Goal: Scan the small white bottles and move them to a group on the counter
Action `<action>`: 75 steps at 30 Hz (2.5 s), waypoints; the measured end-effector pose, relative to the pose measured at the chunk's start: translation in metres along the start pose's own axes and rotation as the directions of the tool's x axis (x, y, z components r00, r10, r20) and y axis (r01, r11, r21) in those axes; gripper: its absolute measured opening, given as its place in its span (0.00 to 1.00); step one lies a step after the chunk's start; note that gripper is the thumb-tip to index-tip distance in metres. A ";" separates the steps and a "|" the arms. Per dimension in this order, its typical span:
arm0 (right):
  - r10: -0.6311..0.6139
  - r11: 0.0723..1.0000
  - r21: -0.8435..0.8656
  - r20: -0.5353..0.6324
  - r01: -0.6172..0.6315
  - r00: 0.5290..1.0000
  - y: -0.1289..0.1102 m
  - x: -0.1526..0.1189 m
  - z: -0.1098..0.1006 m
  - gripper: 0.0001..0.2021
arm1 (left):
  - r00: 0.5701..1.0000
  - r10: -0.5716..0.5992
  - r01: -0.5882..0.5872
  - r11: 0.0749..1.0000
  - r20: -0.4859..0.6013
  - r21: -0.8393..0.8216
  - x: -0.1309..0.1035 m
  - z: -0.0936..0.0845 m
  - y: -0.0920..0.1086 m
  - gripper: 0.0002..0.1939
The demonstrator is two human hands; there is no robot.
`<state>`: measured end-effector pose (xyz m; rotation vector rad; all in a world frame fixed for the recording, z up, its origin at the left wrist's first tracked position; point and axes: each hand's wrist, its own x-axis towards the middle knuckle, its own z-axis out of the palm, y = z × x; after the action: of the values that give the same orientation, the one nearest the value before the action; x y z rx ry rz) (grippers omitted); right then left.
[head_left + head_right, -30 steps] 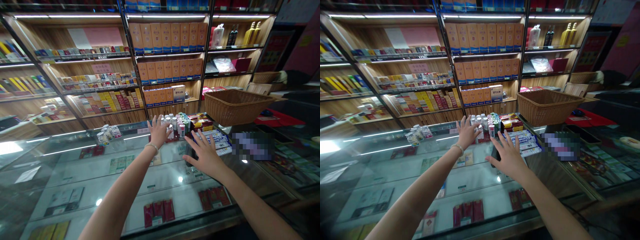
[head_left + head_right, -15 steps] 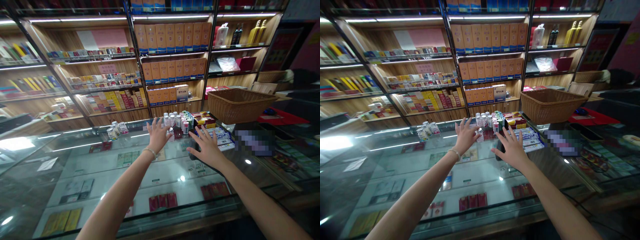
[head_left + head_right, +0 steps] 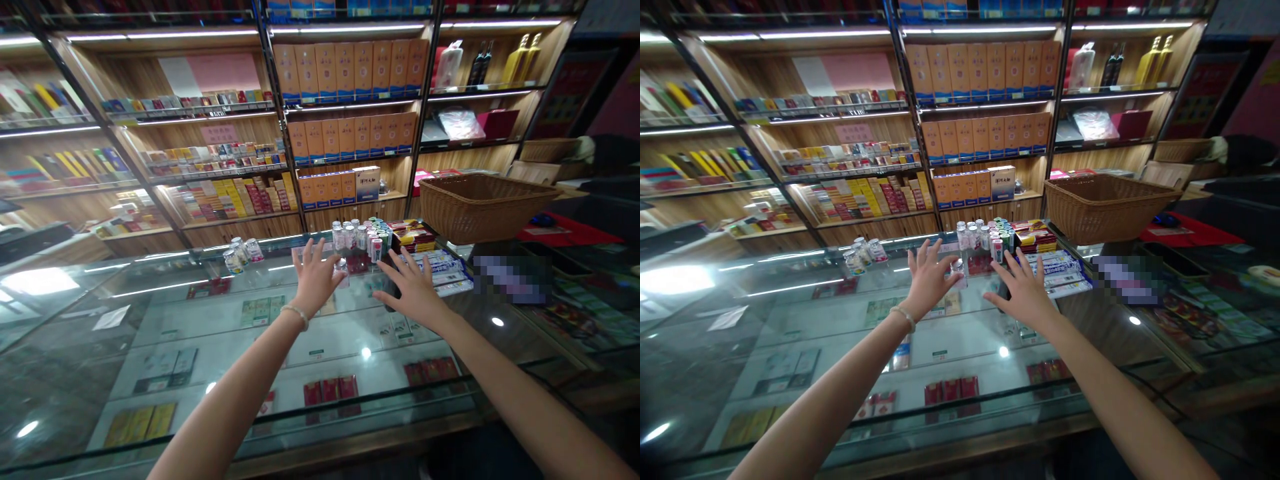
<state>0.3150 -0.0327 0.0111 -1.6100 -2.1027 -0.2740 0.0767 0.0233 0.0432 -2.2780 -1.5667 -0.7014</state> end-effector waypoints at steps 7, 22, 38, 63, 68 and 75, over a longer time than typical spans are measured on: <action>-0.064 0.996 -0.050 0.064 0.067 0.996 -0.016 0.013 -0.012 0.38 | 0.996 -0.074 0.077 0.996 0.053 -0.054 -0.006 0.001 -0.008 0.31; -0.092 0.994 -0.039 0.160 0.099 0.983 -0.053 0.057 0.000 0.37 | 0.971 -0.181 0.204 0.967 0.159 -0.149 -0.029 0.033 -0.022 0.27; -0.147 0.989 0.051 0.274 0.138 0.950 -0.043 0.104 0.020 0.28 | 0.966 -0.196 0.221 0.964 0.169 -0.147 -0.037 0.026 -0.016 0.26; -0.077 0.958 0.287 0.276 -0.006 0.958 -0.025 0.098 0.008 0.24 | 0.969 -0.194 0.229 0.939 0.153 -0.258 -0.041 0.024 -0.011 0.25; -0.092 0.944 0.330 0.274 -0.003 0.957 -0.024 0.096 0.006 0.25 | 0.977 -0.171 0.200 0.947 0.131 -0.253 -0.042 0.020 -0.009 0.22; -0.033 0.952 0.305 0.197 -0.030 0.980 -0.036 0.092 0.009 0.23 | 0.984 -0.169 0.178 0.960 0.057 -0.217 -0.044 0.016 -0.004 0.22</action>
<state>0.2600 0.0396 0.0520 -1.4997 -2.1643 0.2171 0.0638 -0.0022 0.0061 -2.3386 -1.8052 -0.9257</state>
